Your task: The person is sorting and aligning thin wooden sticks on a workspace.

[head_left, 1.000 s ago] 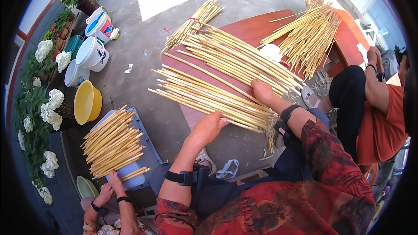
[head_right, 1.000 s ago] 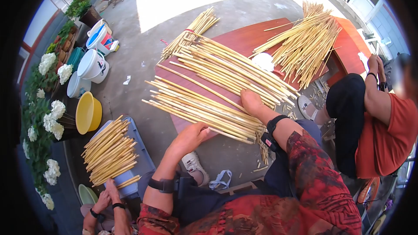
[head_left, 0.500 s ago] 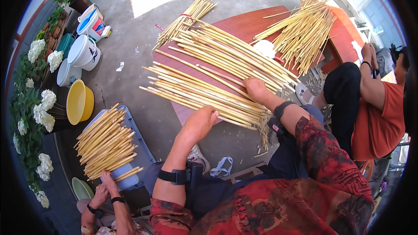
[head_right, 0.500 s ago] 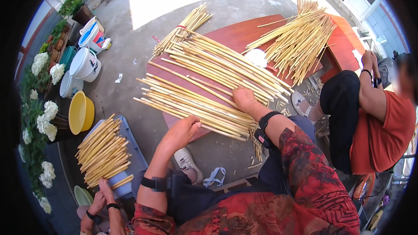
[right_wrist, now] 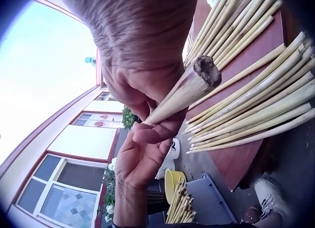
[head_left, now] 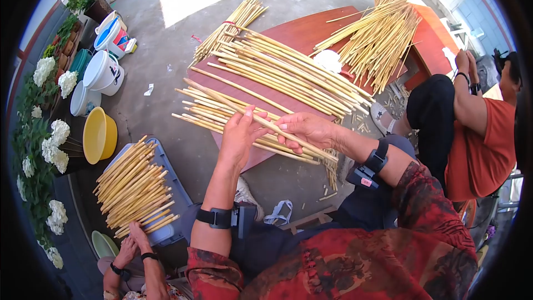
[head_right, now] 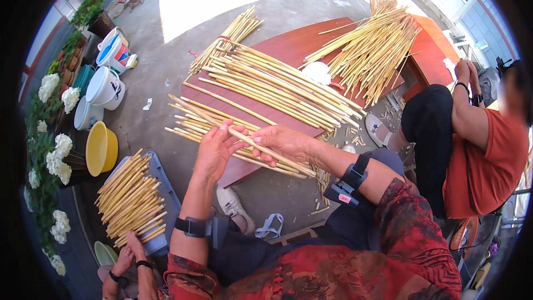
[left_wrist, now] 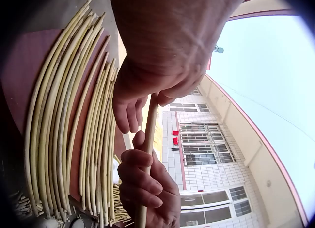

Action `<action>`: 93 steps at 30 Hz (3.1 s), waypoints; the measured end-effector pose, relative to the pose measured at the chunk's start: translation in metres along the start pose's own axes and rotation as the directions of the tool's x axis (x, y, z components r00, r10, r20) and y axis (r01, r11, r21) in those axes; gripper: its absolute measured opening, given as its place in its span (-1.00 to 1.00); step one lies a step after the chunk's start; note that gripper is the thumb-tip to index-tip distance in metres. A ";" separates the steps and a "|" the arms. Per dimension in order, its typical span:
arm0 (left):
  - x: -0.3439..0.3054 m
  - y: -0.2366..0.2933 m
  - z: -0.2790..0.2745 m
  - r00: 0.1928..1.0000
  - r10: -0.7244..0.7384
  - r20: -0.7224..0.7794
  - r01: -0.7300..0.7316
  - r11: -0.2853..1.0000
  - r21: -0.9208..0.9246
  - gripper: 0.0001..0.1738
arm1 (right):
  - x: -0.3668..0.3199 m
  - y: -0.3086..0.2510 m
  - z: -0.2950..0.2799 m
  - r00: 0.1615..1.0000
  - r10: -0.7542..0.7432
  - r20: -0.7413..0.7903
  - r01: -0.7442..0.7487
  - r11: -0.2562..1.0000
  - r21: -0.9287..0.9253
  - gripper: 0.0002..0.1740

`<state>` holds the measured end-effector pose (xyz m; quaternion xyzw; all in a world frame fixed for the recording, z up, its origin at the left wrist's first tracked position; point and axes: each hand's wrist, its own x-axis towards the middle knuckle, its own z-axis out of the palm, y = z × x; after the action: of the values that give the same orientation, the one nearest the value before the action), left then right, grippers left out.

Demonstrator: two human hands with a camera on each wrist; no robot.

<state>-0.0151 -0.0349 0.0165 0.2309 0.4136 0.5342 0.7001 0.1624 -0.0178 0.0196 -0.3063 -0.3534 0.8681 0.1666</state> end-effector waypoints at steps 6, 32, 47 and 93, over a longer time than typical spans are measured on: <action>0.007 -0.010 0.006 0.998 0.051 0.045 -0.048 0.996 -0.072 -0.77 | -0.013 0.004 0.004 0.996 -0.002 -0.087 -0.009 0.993 -0.118 -0.74; 0.033 0.024 -0.017 0.889 0.223 -0.401 -0.375 0.856 -0.355 -0.63 | -0.070 0.018 -0.036 0.736 -0.677 -0.026 0.015 0.055 -0.998 -0.75; 0.027 -0.004 0.003 0.990 0.102 -0.095 -0.122 0.965 -0.232 -0.67 | -0.064 0.010 -0.047 0.815 -0.579 -0.027 0.035 0.096 -0.995 -0.75; -0.014 -0.026 0.015 0.704 -0.668 0.243 0.016 0.356 0.934 -0.75 | -0.115 0.042 -0.075 0.967 -0.235 -0.101 -0.161 -0.254 -0.954 -0.85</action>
<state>0.0101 -0.0547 0.0094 0.6150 0.4263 -0.0378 0.6623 0.2956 -0.0669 -0.0054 -0.4128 -0.8866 0.1960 -0.0718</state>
